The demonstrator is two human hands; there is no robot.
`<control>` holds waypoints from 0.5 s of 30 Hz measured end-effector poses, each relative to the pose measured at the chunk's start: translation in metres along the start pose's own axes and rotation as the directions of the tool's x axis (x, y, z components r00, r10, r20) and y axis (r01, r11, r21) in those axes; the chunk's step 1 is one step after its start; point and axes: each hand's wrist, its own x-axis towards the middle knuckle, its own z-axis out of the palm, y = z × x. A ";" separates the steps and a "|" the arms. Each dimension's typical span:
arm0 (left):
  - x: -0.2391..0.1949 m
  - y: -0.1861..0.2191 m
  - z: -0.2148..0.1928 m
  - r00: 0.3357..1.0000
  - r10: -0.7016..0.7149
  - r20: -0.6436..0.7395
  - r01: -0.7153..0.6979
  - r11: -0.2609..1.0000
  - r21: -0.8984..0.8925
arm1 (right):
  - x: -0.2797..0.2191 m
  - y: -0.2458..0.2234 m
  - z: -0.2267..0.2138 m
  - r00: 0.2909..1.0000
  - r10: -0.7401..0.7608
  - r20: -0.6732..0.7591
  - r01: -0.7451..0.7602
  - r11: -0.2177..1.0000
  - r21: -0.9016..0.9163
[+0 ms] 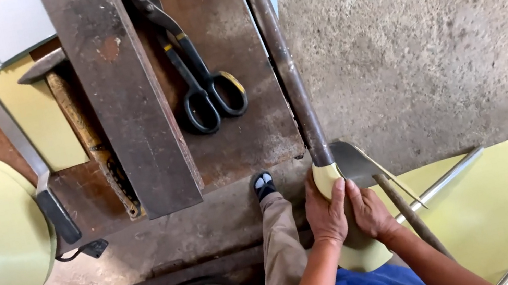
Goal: Manually shaping a yellow-coated metal sheet into a conical form using a hammer and a metal rod.
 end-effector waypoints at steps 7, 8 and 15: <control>0.013 -0.009 -0.013 0.989 0.144 -0.028 -0.131 0.952 0.275 | -0.013 -0.022 0.007 0.994 -0.035 -0.099 0.037 0.999 0.012; 0.015 -0.006 -0.013 0.996 0.089 0.016 -0.091 0.978 0.190 | -0.009 -0.020 0.009 0.992 -0.071 -0.105 0.072 0.997 -0.001; 0.016 -0.018 -0.013 0.995 0.006 0.101 -0.009 1.000 0.027 | -0.008 -0.020 0.011 0.996 -0.024 -0.085 0.028 0.998 0.049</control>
